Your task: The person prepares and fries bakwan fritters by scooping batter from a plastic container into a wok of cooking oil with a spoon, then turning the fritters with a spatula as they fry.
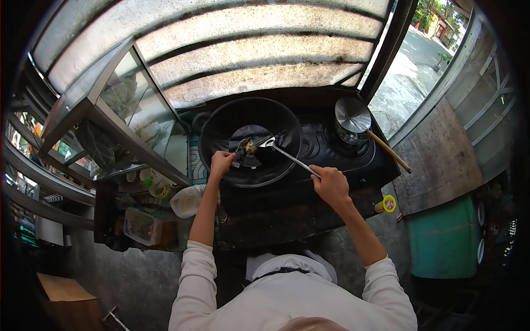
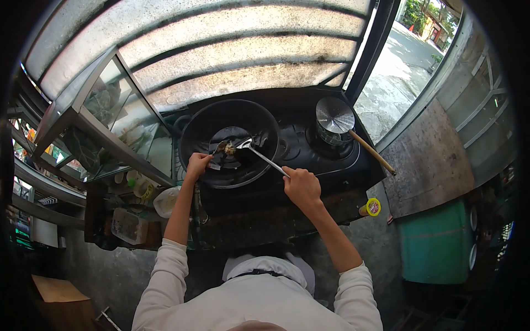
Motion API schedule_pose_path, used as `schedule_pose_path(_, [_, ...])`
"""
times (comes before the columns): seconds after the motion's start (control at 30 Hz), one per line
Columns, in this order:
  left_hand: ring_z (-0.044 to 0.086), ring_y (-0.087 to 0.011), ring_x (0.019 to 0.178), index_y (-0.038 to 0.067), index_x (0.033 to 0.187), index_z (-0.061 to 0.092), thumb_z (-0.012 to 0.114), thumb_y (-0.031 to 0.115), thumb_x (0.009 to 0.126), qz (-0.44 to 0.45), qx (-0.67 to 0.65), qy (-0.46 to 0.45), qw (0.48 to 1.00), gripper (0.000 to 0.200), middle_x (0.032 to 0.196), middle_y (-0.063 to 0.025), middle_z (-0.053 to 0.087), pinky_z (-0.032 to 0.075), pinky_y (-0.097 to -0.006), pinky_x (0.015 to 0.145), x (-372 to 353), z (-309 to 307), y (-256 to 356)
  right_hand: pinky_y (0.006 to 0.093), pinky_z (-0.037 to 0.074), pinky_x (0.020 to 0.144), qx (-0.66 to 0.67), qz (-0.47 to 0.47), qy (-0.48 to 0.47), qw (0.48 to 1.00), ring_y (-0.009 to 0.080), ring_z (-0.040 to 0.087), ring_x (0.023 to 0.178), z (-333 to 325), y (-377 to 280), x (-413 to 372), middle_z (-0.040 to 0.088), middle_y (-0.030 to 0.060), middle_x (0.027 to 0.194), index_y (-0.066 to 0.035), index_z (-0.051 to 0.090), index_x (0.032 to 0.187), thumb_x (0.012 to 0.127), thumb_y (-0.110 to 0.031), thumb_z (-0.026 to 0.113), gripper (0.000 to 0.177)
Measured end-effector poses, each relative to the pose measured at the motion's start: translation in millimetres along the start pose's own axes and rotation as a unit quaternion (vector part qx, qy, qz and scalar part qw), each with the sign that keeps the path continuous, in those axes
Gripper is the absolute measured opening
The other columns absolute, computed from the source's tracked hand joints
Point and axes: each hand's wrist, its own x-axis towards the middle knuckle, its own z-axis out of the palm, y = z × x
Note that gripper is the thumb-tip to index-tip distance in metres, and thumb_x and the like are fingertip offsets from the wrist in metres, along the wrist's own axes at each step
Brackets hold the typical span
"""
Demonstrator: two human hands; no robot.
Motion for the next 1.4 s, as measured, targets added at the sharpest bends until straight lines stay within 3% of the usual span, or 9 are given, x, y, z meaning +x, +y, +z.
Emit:
schedule_pose_path(0.27, [0.044,-0.007,0.038,0.001,0.085,0.069,0.061,0.022,0.081,0.02,0.024,0.008,0.999,0.023,0.054,-0.0019,0.056,0.032,-0.0235,0.037,-1,-2,4,0.0402,0.052,0.062,-0.029,-0.023,0.011,0.999,0.0324,0.063,0.07,7,0,4,0.063,0.0136,0.075,-0.013,0.064,0.104,0.078,-0.02,0.06,0.027])
schedule_pose_path(0.37, [0.053,-0.0116,0.041,-0.001,0.08,0.069,0.062,0.024,0.079,0.035,-0.002,0.041,0.999,0.025,0.055,-0.0065,0.06,0.041,-0.0265,0.041,-1,-9,1,0.0399,0.052,0.062,-0.03,-0.013,0.016,0.999,0.0322,0.063,0.069,3,3,2,0.062,0.0131,0.075,-0.014,0.063,0.105,0.078,-0.02,0.06,0.027])
schedule_pose_path(0.47, [0.052,-0.0104,0.041,-0.001,0.082,0.069,0.06,0.023,0.081,0.067,-0.008,0.065,0.996,0.025,0.054,-0.0054,0.059,0.04,-0.0257,0.04,-5,-18,9,0.0399,0.052,0.062,-0.026,-0.009,0.02,0.999,0.0321,0.063,0.069,0,1,2,0.062,0.0128,0.075,-0.014,0.063,0.105,0.078,-0.02,0.06,0.028])
schedule_pose_path(0.63, [0.047,-0.0055,0.039,-0.001,0.092,0.066,0.053,0.02,0.088,0.095,-0.121,0.024,0.988,0.025,0.056,-0.0025,0.058,0.036,-0.0199,0.036,-18,-22,24,0.04,0.05,0.06,0.037,-0.004,0.04,0.999,0.0338,0.062,0.069,0,0,1,0.062,0.0134,0.072,-0.012,0.063,0.105,0.079,-0.018,0.059,0.027])
schedule_pose_path(0.77, [0.042,-0.0018,0.037,0.0,0.1,0.061,0.05,0.024,0.092,0.099,-0.289,0.0,0.952,0.028,0.058,0.0019,0.052,0.033,-0.0161,0.034,-49,-25,28,0.0339,0.046,0.052,0.212,0.005,0.058,0.976,0.0239,0.06,0.058,17,20,-5,0.058,0.0103,0.063,-0.007,0.061,0.105,0.082,-0.018,0.058,0.026])
schedule_pose_path(0.83, [0.041,-0.0016,0.037,0.0,0.103,0.06,0.049,0.025,0.093,0.083,-0.314,0.018,0.945,0.029,0.058,0.0024,0.051,0.032,-0.0161,0.034,-77,-30,31,0.0288,0.041,0.045,0.309,0.041,0.007,0.95,0.0157,0.055,0.049,18,27,-9,0.054,0.006,0.058,-0.005,0.06,0.106,0.085,-0.019,0.056,0.026])
schedule_pose_path(0.93, [0.038,-0.0013,0.036,0.001,0.104,0.06,0.048,0.026,0.093,0.059,-0.37,0.044,0.926,0.03,0.058,0.003,0.05,0.031,-0.0162,0.034,-126,-41,27,0.0216,0.029,0.036,0.526,0.183,-0.147,0.818,0.0062,0.04,0.041,17,32,-13,0.044,-0.0008,0.055,-0.004,0.057,0.109,0.09,-0.022,0.051,0.026])
schedule_pose_path(1.13, [0.036,-0.0012,0.035,0.0,0.104,0.06,0.046,0.02,0.094,0.017,-0.395,0.142,0.908,0.026,0.058,0.002,0.051,0.031,-0.0171,0.034,-217,-75,-19,0.0195,0.02,0.032,0.697,0.258,-0.267,0.614,0.0051,0.028,0.035,26,20,-24,0.031,-0.0041,0.053,-0.007,0.049,0.108,0.094,-0.028,0.041,0.026])
schedule_pose_path(1.4, [0.038,-0.0027,0.037,0.0,0.104,0.06,0.047,0.02,0.094,-0.07,-0.381,0.252,0.886,0.025,0.058,0.0007,0.05,0.033,-0.0188,0.035,-332,-151,-137,0.0197,0.02,0.031,0.686,0.23,-0.208,0.658,0.0052,0.028,0.034,64,-73,-75,0.03,-0.004,0.051,-0.009,0.049,0.101,0.094,-0.033,0.041,0.026])
